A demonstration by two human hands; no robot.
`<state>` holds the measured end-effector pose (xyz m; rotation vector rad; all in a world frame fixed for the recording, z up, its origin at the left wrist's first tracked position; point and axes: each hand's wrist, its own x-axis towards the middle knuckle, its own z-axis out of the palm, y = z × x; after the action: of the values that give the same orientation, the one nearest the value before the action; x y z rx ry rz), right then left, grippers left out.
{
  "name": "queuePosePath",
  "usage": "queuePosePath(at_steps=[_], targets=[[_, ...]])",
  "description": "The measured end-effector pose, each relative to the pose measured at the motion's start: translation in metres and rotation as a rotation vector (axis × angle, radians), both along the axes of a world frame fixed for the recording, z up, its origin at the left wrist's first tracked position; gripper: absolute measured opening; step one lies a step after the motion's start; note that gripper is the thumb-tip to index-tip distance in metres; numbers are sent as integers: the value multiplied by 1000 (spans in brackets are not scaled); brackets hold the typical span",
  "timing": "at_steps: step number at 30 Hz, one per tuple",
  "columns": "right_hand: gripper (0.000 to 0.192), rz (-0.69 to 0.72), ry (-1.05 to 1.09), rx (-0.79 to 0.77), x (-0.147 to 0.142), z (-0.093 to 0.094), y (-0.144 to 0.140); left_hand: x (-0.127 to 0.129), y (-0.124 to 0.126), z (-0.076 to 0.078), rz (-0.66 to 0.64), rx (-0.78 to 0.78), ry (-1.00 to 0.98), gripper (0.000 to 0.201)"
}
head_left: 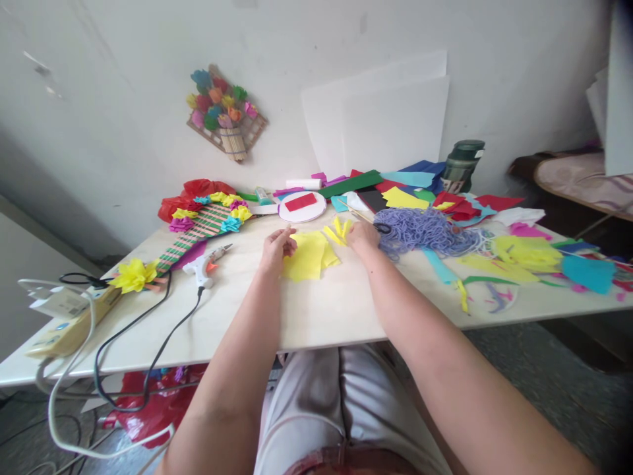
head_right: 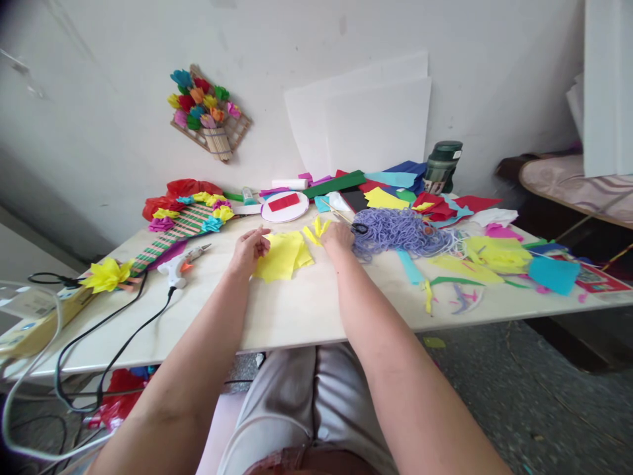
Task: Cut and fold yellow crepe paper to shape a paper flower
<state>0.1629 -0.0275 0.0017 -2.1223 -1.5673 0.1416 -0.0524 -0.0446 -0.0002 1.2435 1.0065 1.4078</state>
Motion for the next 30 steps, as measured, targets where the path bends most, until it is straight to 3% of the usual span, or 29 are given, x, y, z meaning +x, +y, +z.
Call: queuePosePath(at_steps=[4,7,11,14,18,23,30], targets=[[23,17,30,100,-5,5,-5,-1,0,0,-10,2,-19,40],[25,125,81,166,-11,10,-10,-2,0,1,-22,-11,-36,41],[37,402,228,38,-20,14,-16,-2,-1,1,-39,-32,-53,44],[39,498,237,-90,-25,14,-18,-2,-2,3,-58,-63,-52,45],[39,530,165,-190,-32,11,-20,0,-4,5,-87,-101,-44,43],[20,538,187,-95,-38,5,-19,1,-4,4,-97,-107,-50,43],[20,528,274,112,-32,3,-11,-4,5,1,117,17,-127,39]])
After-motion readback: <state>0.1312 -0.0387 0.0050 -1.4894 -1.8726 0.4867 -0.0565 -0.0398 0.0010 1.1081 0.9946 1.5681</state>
